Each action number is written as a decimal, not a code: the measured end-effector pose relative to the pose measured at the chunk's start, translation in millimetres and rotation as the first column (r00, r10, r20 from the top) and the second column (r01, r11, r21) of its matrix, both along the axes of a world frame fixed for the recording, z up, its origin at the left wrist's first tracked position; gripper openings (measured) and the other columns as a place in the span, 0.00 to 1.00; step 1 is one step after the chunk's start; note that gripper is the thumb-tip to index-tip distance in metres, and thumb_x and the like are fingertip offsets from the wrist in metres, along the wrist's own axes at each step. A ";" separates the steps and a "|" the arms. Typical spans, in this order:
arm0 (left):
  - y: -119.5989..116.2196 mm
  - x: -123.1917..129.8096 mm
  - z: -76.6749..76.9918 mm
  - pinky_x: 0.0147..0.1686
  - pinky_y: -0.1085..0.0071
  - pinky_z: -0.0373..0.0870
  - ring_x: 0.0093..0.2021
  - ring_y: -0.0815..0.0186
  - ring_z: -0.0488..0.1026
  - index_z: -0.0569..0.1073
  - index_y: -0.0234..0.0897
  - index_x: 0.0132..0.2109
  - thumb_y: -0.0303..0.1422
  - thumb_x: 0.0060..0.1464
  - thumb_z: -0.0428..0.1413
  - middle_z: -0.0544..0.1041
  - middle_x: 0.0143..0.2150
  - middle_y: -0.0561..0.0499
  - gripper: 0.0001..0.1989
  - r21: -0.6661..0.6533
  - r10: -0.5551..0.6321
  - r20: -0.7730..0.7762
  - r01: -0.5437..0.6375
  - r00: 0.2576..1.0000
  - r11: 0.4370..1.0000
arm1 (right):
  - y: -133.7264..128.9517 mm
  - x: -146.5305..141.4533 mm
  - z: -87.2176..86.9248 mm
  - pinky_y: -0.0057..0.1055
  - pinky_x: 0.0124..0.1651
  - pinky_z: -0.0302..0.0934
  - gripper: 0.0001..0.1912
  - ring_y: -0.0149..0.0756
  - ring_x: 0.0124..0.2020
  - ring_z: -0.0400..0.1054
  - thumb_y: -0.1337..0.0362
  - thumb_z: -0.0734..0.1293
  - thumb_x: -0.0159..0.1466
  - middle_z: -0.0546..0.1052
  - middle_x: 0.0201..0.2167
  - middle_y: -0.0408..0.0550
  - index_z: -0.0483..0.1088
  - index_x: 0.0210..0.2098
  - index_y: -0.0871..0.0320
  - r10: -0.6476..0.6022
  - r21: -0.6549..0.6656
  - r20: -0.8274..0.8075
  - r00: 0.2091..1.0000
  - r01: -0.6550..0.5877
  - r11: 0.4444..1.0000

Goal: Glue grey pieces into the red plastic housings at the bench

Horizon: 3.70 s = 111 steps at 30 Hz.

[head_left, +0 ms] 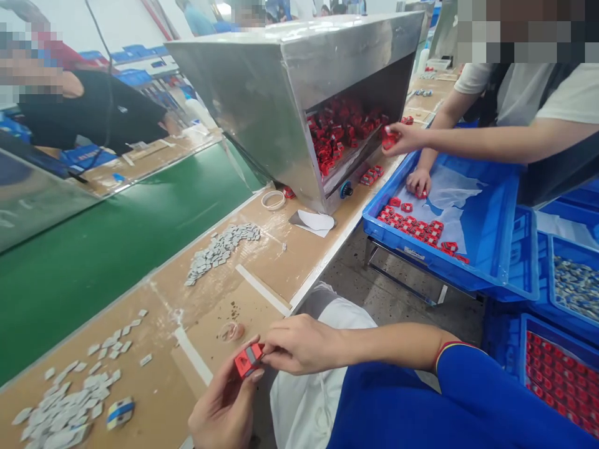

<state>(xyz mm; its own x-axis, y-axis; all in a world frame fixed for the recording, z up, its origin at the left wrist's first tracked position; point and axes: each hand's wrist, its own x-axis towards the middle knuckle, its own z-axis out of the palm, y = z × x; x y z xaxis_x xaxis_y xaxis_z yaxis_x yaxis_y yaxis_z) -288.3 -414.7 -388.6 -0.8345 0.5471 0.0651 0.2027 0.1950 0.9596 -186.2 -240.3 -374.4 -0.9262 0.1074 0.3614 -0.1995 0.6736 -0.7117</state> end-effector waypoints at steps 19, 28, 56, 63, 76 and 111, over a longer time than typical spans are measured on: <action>7.6 5.0 10.2 0.48 0.65 0.86 0.46 0.53 0.87 0.86 0.37 0.49 0.42 0.49 0.72 0.88 0.48 0.44 0.22 0.024 -0.016 0.015 0.016 1.000 1.000 | 1.7 0.3 -11.5 0.26 0.38 0.62 0.10 0.32 0.33 0.67 0.62 0.68 0.73 0.72 0.31 0.43 0.67 0.34 0.56 -0.006 -0.095 -0.027 1.000 0.003 0.995; 19.9 17.0 8.6 0.56 0.61 0.82 0.50 0.53 0.85 0.85 0.36 0.51 0.44 0.51 0.73 0.87 0.51 0.39 0.24 0.197 -0.081 0.056 0.068 0.995 0.978 | 3.7 17.6 7.6 0.27 0.38 0.63 0.08 0.32 0.33 0.69 0.68 0.64 0.74 0.75 0.32 0.45 0.72 0.37 0.58 -0.071 -0.181 -0.155 0.985 0.043 0.983; 4.4 -26.0 39.0 0.47 0.67 0.81 0.48 0.60 0.85 0.77 0.44 0.52 0.47 0.53 0.72 0.86 0.54 0.43 0.24 0.717 -0.492 0.302 0.146 0.817 0.682 | -47.4 -6.2 80.0 0.28 0.38 0.71 0.12 0.31 0.34 0.73 0.73 0.71 0.69 0.79 0.38 0.45 0.73 0.50 0.54 -0.179 -0.043 -0.273 0.945 0.174 0.984; 11.0 -37.8 50.1 0.52 0.60 0.81 0.53 0.55 0.85 0.74 0.45 0.51 0.47 0.47 0.75 0.84 0.56 0.44 0.29 0.700 -0.580 0.469 0.120 0.667 0.704 | -59.9 -14.2 93.7 0.31 0.42 0.74 0.13 0.37 0.44 0.77 0.72 0.71 0.69 0.79 0.43 0.49 0.74 0.51 0.52 -0.293 0.000 -0.310 0.904 0.308 0.951; 55.4 -31.2 75.2 0.39 0.73 0.81 0.35 0.66 0.84 0.76 0.39 0.47 0.53 0.46 0.73 0.85 0.39 0.51 0.29 0.656 -0.603 0.540 0.155 0.587 0.739 | -36.7 1.8 105.2 0.37 0.45 0.74 0.12 0.40 0.44 0.76 0.63 0.71 0.71 0.78 0.45 0.51 0.73 0.53 0.54 -0.497 -0.002 -0.199 0.844 0.507 0.862; 83.3 -18.4 140.9 0.44 0.67 0.81 0.44 0.65 0.82 0.85 0.41 0.46 0.25 0.63 0.62 0.83 0.45 0.47 0.09 0.165 -0.259 -0.518 0.392 0.815 0.905 | 42.6 16.5 96.9 0.48 0.62 0.74 0.29 0.45 0.61 0.74 0.67 0.66 0.73 0.78 0.61 0.54 0.63 0.72 0.48 -0.303 -0.175 -0.295 0.906 0.261 0.949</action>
